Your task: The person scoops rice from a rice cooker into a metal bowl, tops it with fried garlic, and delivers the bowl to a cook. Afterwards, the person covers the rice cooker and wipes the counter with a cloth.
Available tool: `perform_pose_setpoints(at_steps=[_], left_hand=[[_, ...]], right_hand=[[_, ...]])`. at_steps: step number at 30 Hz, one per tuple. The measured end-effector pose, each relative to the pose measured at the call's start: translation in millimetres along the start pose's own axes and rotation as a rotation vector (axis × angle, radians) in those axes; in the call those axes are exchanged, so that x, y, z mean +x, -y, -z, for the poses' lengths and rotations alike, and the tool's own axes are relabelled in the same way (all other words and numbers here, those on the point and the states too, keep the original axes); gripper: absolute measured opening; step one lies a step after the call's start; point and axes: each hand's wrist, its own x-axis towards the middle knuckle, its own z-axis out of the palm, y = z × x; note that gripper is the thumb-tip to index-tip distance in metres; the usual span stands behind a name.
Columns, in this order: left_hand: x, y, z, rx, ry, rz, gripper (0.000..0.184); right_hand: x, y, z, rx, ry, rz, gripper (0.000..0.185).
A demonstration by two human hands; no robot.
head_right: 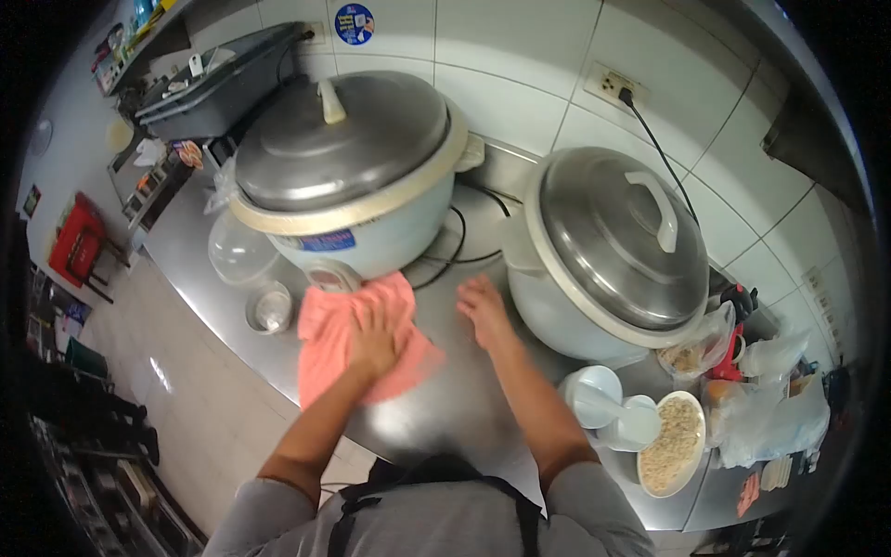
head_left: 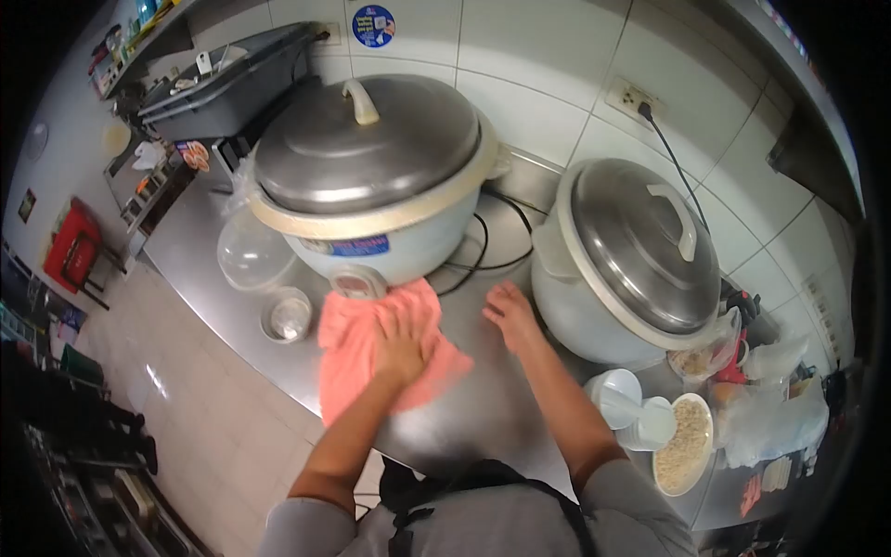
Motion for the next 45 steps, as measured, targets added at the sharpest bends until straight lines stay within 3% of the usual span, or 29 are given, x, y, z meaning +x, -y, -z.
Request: perform_pose_setpoints(at_steps=[3, 6, 9, 11, 15, 18, 22, 28, 34, 37, 40, 45], left_hand=[[-36, 17, 8, -0.256, -0.034, -0.247, 0.060], [-56, 45, 10, -0.395, -0.023, -0.333, 0.058], [-61, 67, 9, -0.452, -0.025, -0.399, 0.058], [-61, 72, 6, -0.469, -0.037, -0.436, 0.057], [-61, 81, -3, -0.551, -0.163, -0.508, 0.052], [-60, 85, 8, -0.418, 0.118, -0.533, 0.047], [-63, 81, -14, -0.536, -0.062, -0.516, 0.044], [-64, 84, -10, -0.514, -0.055, -0.540, 0.045], [-59, 89, -4, -0.507, 0.019, -0.528, 0.039], [-56, 84, -20, -0.509, 0.011, -0.528, 0.037], [-54, 82, -28, -0.512, -0.015, -0.523, 0.037], [-53, 84, -22, -0.516, 0.035, -0.524, 0.039]], right_hand=[[102, -8, 12, 0.399, -0.204, -0.064, 0.044], [109, 22, -28, 0.319, -0.255, 0.114, 0.027], [27, 75, -126, -0.133, -0.076, 0.644, 0.021], [-14, 107, -165, -0.422, -0.147, 0.900, 0.023], [-82, 215, -217, -1.024, -0.321, 0.959, 0.030], [-90, 277, -242, -1.413, -0.445, 1.277, 0.026], [-61, 316, -281, -1.858, -0.272, 1.736, 0.018], [48, 309, -300, -2.189, -0.091, 1.590, 0.013], [135, 269, -330, -2.360, -0.004, 1.082, 0.017], [156, 262, -336, -2.439, 0.048, 1.028, 0.016], [178, 259, -332, -2.386, 0.234, 1.092, 0.016], [174, 222, -329, -1.820, -0.304, 1.282, 0.018]])
